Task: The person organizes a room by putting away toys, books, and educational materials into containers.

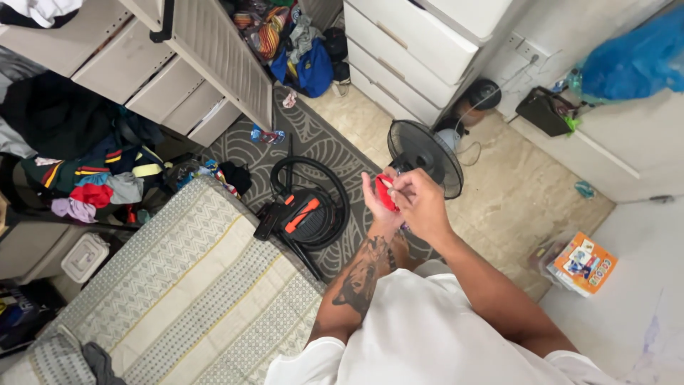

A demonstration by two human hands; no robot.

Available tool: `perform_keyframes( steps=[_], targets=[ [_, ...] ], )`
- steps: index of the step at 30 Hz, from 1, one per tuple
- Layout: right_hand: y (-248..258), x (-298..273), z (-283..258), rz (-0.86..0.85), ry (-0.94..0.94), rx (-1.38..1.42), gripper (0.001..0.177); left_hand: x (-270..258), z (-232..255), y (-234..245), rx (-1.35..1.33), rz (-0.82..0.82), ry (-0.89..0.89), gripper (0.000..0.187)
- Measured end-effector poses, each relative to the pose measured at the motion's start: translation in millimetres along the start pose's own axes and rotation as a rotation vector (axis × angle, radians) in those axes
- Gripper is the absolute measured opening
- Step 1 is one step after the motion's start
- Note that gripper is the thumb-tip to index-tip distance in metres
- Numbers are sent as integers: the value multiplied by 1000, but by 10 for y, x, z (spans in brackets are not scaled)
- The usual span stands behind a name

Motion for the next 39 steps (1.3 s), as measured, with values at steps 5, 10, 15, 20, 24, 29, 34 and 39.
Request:
perform_keyframes(
  steps=[5,10,15,20,24,29,34,39],
  targets=[
    [119,216,185,87,2,109,18,260,10,-68,-136,-366,-65,68],
    [316,430,-83,117,277,-233,17,584,-47,-69,158,-59,-186,62],
    [392,631,-227,17,409,-290,16,863,-52,92,348,110,-415,51],
    [327,781,-79,-96,498,-494,17,929,-20,62,295,183,-389,49],
    [208,882,-197,-191,576,-471,20,1035,40,253,95,-16,-352,48],
    [73,1083,-188,-157,311,-253,29,923,464,-56,150,132,-349,50],
    [-291,1226,240,-294,182,-208,39,1173,911,258,249,207,-500,50],
    [-754,1369,845,-303,-15,-54,24,1267,1362,162,225,159,-513,51]
  ],
)
Point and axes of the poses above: each hand's wrist, its own x-axis towards the middle knuckle, its own y-axis out of the back of the hand, z = x × y, the point moved 6 cm from there along x, towards the middle knuckle, and after that the axes turned 2 degrees about z, right-handed, at the moved point
